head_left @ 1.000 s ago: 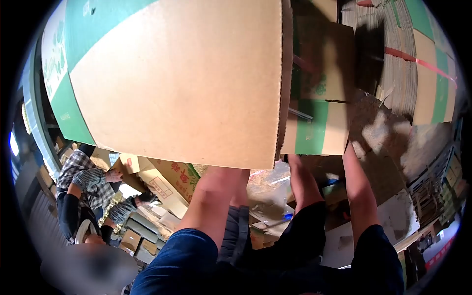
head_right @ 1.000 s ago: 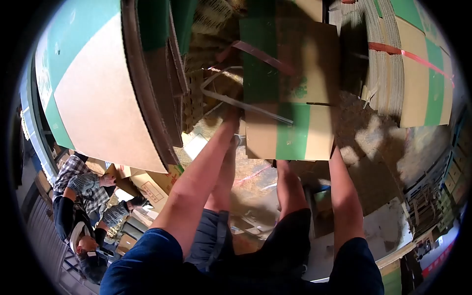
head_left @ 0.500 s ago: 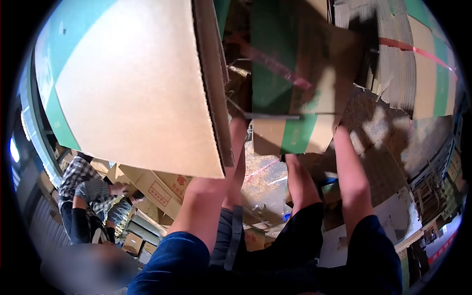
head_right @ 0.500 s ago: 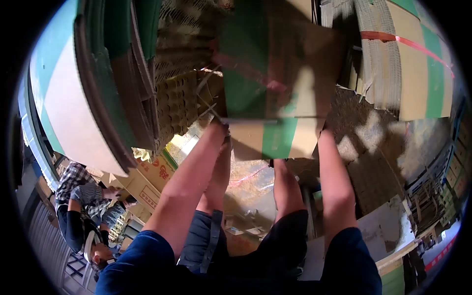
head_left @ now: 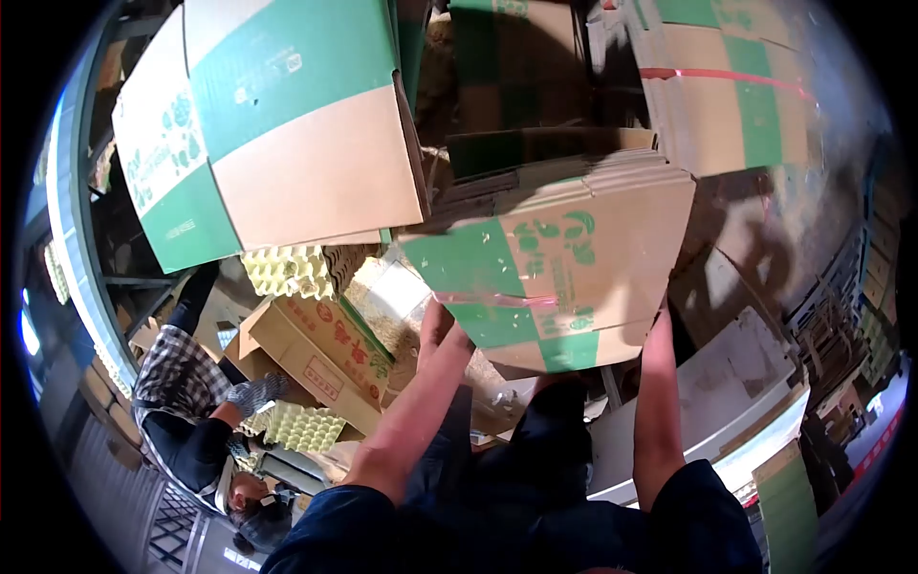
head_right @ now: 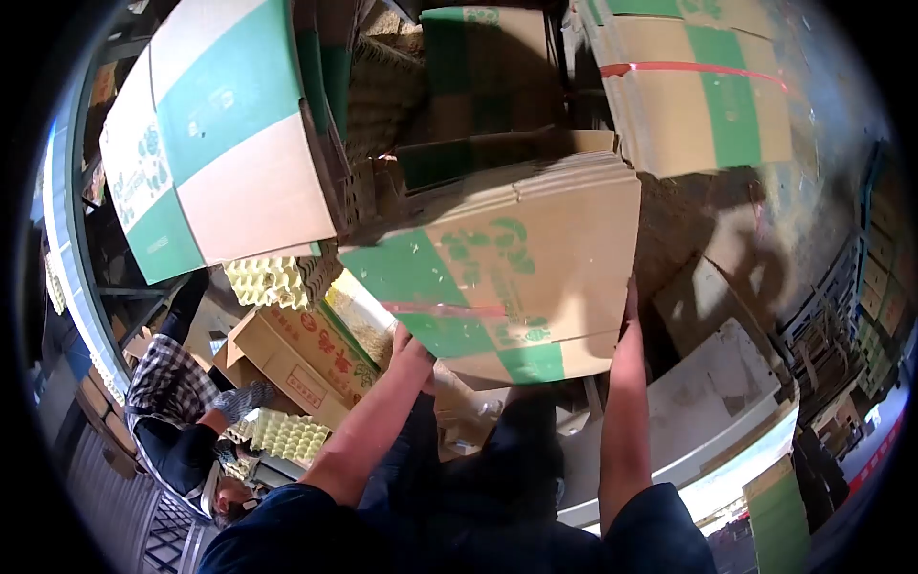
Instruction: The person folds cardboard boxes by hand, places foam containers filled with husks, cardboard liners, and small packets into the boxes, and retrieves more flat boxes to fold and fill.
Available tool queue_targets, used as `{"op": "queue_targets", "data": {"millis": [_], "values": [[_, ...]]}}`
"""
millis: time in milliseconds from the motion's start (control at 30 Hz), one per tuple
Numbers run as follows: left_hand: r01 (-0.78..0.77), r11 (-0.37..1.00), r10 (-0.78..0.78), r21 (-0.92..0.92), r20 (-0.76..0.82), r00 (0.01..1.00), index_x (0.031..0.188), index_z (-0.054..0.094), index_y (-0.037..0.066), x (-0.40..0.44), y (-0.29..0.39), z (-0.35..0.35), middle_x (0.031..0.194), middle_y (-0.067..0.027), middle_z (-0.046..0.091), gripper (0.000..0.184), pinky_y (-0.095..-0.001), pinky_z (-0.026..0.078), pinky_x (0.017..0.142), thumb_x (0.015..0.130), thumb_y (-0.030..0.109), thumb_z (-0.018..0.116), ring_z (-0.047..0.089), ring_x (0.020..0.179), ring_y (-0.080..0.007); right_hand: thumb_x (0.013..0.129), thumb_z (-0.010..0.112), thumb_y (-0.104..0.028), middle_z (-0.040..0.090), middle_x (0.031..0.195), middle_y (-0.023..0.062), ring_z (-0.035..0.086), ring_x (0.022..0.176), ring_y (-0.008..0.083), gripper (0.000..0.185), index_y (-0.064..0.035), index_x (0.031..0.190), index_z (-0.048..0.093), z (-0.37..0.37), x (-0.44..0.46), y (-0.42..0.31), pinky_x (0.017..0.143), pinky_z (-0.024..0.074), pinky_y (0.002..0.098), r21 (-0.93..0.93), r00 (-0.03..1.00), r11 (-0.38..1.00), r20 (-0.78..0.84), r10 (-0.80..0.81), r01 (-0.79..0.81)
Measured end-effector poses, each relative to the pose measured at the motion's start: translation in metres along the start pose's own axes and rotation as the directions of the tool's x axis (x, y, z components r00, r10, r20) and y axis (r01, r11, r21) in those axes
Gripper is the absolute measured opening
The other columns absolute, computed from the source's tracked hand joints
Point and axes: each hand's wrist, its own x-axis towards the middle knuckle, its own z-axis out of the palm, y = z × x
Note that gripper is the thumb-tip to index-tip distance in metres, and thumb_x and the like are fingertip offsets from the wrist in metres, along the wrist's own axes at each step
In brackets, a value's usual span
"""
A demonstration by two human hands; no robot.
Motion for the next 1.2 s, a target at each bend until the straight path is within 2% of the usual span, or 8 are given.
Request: {"op": "queue_targets", "data": {"millis": [133, 267, 467, 833, 1200], "values": [[0.089, 0.996, -0.087, -0.028, 0.074, 0.994, 0.119, 0.052, 0.009, -0.058, -0.004, 0.017, 0.115, -0.0095, 0.054, 0.045, -0.0437, 0.046, 0.087, 0.101, 0.046, 0.033, 0.053, 0.103, -0.0262, 0.098, 0.054, -0.027, 0.068, 0.109, 0.0132, 0.062, 0.101, 0.0160, 0.036, 0.0002, 0.120, 0.064, -0.029, -0.062, -0.047, 0.089, 0.0495, 0.0316, -0.021, 0.998, 0.999, -0.050, -0.047, 0.046], [0.182, 0.982, -0.169, -0.060, 0.177, 0.970, 0.121, 0.051, 0.009, -0.104, -0.030, 0.067, 0.118, -0.0100, 0.053, 0.046, -0.0443, 0.045, 0.089, 0.101, 0.045, 0.032, 0.053, 0.105, -0.0270, 0.098, 0.054, -0.027, 0.068, 0.109, 0.0133, 0.062, 0.101, 0.0161, 0.036, 0.0002, 0.119, 0.064, -0.050, -0.118, -0.087, 0.090, 0.0495, 0.0317, -0.039, 0.990, 0.995, -0.104, -0.093, 0.089], [0.265, 0.963, -0.244, -0.049, 0.260, 0.934, 0.125, 0.050, 0.009, -0.164, -0.036, 0.096, 0.123, -0.0108, 0.052, 0.047, -0.0453, 0.045, 0.092, 0.101, 0.045, 0.031, 0.053, 0.109, -0.0282, 0.098, 0.053, -0.026, 0.068, 0.109, 0.0136, 0.062, 0.101, 0.0162, 0.036, 0.0002, 0.119, 0.065, -0.065, -0.207, -0.122, 0.090, 0.0495, 0.0318, -0.035, 0.976, 0.992, -0.179, -0.126, 0.121], [0.296, 0.952, -0.298, 0.073, 0.422, 0.856, 0.132, 0.048, 0.009, -0.222, 0.009, 0.125, 0.131, -0.0123, 0.051, 0.051, -0.0471, 0.044, 0.097, 0.101, 0.044, 0.030, 0.052, 0.117, -0.0305, 0.098, 0.053, -0.026, 0.067, 0.109, 0.0140, 0.062, 0.102, 0.0164, 0.035, 0.0002, 0.118, 0.065, -0.047, -0.312, -0.146, 0.090, 0.0495, 0.0320, 0.026, 0.940, 0.975, -0.273, -0.205, 0.220], [0.302, 0.930, -0.365, 0.210, 0.633, 0.683, 0.139, 0.046, 0.008, -0.269, 0.008, 0.195, 0.139, -0.0138, 0.050, 0.055, -0.0488, 0.043, 0.102, 0.102, 0.044, 0.028, 0.051, 0.124, -0.0327, 0.098, 0.052, -0.026, 0.067, 0.109, 0.0144, 0.062, 0.102, 0.0165, 0.034, 0.0002, 0.117, 0.065, -0.053, -0.404, -0.164, 0.091, 0.0495, 0.0323, 0.019, 0.872, 0.929, -0.352, -0.340, 0.370]]}}
